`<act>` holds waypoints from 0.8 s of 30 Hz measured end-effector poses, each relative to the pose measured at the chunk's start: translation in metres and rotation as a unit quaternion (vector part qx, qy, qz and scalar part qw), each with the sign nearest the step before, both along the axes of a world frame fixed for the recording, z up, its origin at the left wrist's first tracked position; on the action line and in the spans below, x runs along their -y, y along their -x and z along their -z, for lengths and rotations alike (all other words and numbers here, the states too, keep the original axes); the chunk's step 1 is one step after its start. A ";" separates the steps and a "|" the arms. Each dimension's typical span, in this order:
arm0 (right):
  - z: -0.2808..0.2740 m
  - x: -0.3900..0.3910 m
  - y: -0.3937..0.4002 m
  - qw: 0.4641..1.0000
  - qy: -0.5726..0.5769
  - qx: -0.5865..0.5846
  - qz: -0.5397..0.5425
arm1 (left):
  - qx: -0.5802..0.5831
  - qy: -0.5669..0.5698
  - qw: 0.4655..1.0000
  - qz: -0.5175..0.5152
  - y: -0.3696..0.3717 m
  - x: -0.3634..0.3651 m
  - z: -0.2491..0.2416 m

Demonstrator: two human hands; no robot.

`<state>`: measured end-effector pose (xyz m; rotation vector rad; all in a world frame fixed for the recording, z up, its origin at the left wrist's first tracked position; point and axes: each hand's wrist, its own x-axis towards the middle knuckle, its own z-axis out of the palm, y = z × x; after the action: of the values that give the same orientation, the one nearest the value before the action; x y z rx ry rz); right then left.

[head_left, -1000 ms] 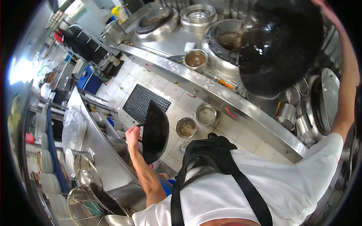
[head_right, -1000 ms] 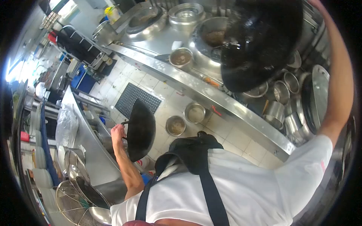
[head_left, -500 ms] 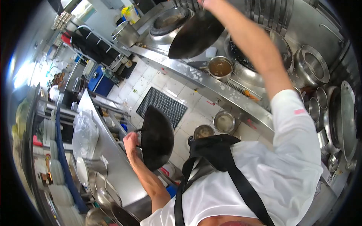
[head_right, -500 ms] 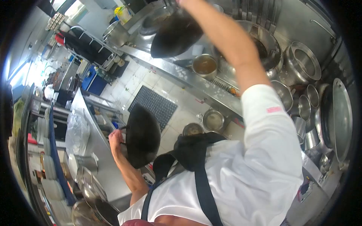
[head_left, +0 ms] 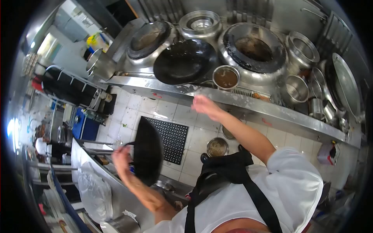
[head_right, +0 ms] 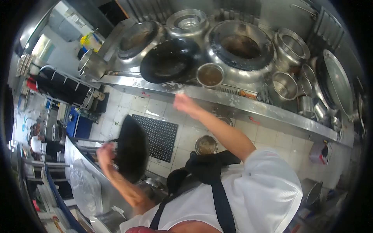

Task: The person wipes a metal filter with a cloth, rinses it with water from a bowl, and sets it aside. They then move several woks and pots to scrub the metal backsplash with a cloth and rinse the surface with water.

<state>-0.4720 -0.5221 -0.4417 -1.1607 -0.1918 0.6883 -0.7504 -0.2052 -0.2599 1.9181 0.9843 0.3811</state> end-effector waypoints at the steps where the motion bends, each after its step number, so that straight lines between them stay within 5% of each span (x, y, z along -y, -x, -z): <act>1: 0.003 0.042 0.024 0.996 -0.003 -0.004 -0.087 | 0.019 -0.011 1.000 -0.019 -0.008 -0.008 -0.034; 2: 0.026 0.081 0.038 0.985 0.044 0.048 -0.158 | 0.044 -0.020 0.999 0.006 -0.016 -0.022 -0.065; 3: 0.052 0.127 0.057 0.979 0.031 -0.082 -0.182 | 0.103 -0.039 0.993 0.029 -0.027 -0.036 -0.090; 4: 0.044 0.164 0.084 0.967 0.138 -0.199 -0.076 | 0.096 -0.095 0.989 0.060 -0.039 -0.028 -0.130; 5: 0.075 0.207 0.111 0.964 0.192 -0.183 0.030 | 0.099 -0.099 0.986 0.086 -0.052 -0.031 -0.162; 7: 0.197 0.303 0.167 0.858 0.413 -0.097 0.289 | 0.092 -0.163 0.974 0.129 -0.087 0.003 -0.215; 10: 0.181 0.387 0.225 0.872 0.261 -0.241 0.336 | 0.076 -0.314 0.912 0.251 -0.148 0.044 -0.247; 11: 0.180 0.410 0.242 0.865 0.191 -0.279 0.371 | 0.099 -0.370 0.871 0.309 -0.170 0.049 -0.245; 12: 0.131 0.386 0.248 0.809 0.239 -0.272 0.463 | 0.078 -0.360 0.863 0.347 -0.191 0.056 -0.244; 13: 0.143 0.384 0.257 0.810 0.245 -0.250 0.470 | 0.062 -0.350 0.850 0.388 -0.213 0.063 -0.243; 15: 0.164 0.383 0.269 0.812 0.257 -0.205 0.483 | 0.195 -0.505 0.738 0.402 -0.266 0.034 -0.199; 16: 0.162 0.371 0.275 0.817 0.280 -0.187 0.469 | 0.131 -0.401 0.769 0.480 -0.280 0.045 -0.193; 19: 0.132 0.336 0.287 0.839 0.227 -0.215 0.446 | 0.128 -0.381 0.737 0.543 -0.323 0.027 -0.134; 24: 0.128 0.343 0.334 0.777 0.309 -0.269 0.478 | 0.107 -0.241 0.762 0.592 -0.353 0.017 0.000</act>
<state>-0.8061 -0.8652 -0.5694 -1.4136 1.1410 0.1092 -0.3977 -0.2224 -0.2598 2.4564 -0.6469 0.0701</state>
